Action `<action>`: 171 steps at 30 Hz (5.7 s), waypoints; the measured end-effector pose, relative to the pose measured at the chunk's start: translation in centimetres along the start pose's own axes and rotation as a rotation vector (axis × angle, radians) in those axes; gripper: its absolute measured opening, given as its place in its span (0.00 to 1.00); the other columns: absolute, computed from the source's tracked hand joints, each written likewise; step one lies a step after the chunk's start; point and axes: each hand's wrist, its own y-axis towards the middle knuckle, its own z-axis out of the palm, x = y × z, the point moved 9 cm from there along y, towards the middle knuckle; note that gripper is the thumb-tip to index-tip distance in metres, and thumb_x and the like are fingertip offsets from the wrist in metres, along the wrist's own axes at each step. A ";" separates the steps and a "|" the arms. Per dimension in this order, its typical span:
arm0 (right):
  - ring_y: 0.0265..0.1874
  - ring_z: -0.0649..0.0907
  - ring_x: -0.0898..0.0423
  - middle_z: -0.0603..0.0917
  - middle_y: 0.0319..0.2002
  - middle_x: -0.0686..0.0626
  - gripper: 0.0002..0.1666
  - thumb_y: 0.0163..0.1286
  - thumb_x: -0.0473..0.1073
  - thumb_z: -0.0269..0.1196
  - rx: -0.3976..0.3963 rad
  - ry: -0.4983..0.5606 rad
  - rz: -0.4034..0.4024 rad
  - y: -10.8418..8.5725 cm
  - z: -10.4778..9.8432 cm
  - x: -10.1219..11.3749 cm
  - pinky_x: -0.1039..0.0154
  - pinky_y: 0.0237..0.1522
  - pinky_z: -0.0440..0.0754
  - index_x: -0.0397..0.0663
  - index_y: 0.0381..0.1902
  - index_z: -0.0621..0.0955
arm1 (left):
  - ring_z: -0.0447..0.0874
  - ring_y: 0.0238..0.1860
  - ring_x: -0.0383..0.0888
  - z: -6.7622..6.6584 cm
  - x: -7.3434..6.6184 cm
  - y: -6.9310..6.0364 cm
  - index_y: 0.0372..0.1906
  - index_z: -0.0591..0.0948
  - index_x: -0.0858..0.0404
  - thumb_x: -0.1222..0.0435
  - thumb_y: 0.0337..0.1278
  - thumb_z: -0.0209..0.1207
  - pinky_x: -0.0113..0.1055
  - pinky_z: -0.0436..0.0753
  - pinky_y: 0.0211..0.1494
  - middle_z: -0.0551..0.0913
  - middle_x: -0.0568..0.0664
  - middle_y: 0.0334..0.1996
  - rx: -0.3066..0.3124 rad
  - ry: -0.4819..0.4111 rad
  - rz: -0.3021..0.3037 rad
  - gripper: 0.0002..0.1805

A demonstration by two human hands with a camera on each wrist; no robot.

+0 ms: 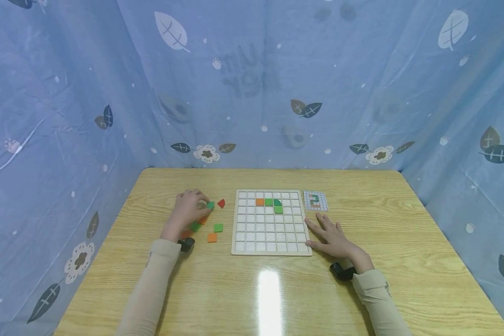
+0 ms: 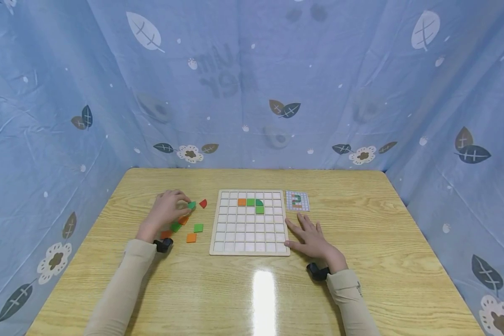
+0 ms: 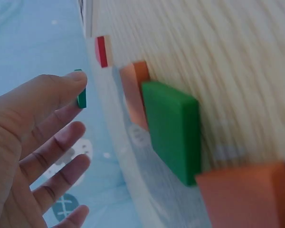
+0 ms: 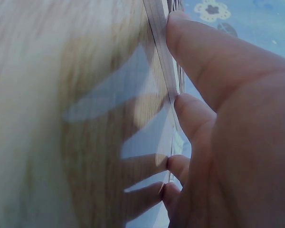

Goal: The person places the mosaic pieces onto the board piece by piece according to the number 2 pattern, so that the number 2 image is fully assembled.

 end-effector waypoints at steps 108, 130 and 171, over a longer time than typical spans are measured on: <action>0.69 0.43 0.31 0.45 0.71 0.32 0.40 0.67 0.54 0.56 -0.008 -0.003 -0.015 -0.1 0.1 0.3 0.28 0.59 0.32 0.49 0.71 0.57 | 0.72 0.43 0.40 9.1 -18.2 4.9 0.41 0.84 0.46 0.52 0.50 0.64 0.48 0.68 0.58 0.79 0.39 0.41 0.190 0.062 0.348 0.12; 0.69 0.43 0.31 0.45 0.71 0.33 0.40 0.67 0.55 0.56 -0.010 -0.001 0.000 -0.1 -0.2 0.3 0.29 0.60 0.32 0.49 0.71 0.57 | 0.70 0.40 0.39 9.2 -18.9 5.2 0.36 0.84 0.44 0.46 0.44 0.66 0.46 0.68 0.54 0.78 0.38 0.38 0.182 0.083 0.351 0.13; 0.69 0.42 0.32 0.44 0.71 0.34 0.40 0.67 0.56 0.56 -0.011 0.001 -0.010 0.0 0.1 -0.1 0.29 0.60 0.31 0.51 0.72 0.56 | 0.70 0.43 0.41 8.4 -17.0 4.8 0.40 0.84 0.44 0.48 0.48 0.65 0.44 0.69 0.50 0.78 0.39 0.42 0.163 -0.005 0.268 0.13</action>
